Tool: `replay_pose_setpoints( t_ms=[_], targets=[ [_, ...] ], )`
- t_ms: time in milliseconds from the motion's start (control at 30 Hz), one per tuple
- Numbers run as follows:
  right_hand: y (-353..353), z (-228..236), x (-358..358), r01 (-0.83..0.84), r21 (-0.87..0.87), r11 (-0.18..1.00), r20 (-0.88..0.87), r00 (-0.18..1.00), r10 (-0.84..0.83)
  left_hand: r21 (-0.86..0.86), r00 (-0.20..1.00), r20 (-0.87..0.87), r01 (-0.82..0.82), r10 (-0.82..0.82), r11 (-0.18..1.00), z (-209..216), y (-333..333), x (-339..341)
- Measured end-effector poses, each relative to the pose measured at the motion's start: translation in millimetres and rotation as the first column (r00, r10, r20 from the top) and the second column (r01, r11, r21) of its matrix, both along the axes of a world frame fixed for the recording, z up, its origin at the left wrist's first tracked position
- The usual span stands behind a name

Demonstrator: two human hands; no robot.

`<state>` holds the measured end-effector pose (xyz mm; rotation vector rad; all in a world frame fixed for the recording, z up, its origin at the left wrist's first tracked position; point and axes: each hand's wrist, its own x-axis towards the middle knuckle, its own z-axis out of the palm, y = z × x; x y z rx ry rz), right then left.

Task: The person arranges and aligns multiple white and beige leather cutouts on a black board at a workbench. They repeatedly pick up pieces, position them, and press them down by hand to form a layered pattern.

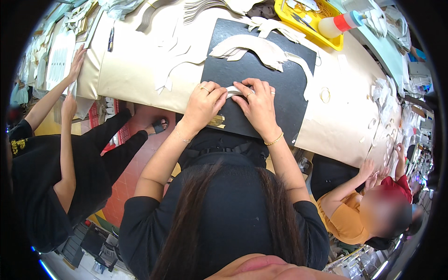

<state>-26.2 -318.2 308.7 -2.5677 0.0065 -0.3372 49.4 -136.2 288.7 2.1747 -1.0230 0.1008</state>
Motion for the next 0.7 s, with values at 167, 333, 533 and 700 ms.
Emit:
replay_pose_setpoints(
  t_ms=[167, 333, 533, 700],
  targets=[
    [-6.1, -2.6, 0.6, 0.072, 0.111, 0.991, 0.024, 0.997, -0.075, -0.112, 0.999, 0.053, 0.004, 0.002, 0.994, 5.5, -4.8, -2.5],
    [-27.7, -3.7, -4.6, 0.384, 0.664, 0.641, -0.229, 0.921, -0.315, 0.082, 0.996, -0.061, -0.053, 0.058, 0.995, 10.4, -14.6, -2.0],
    [-35.2, -4.1, -8.8, 0.225, 0.745, 0.628, -0.152, 0.974, -0.168, -0.095, 0.912, -0.411, -0.053, 0.009, 0.994, 19.9, -38.1, -6.7],
    [-30.2, -7.2, -17.5, 0.171, 0.751, 0.638, -0.084, 0.983, -0.164, -0.219, 0.914, -0.406, -0.077, -0.02, 0.973, 13.7, -50.4, -2.1]
  ],
)
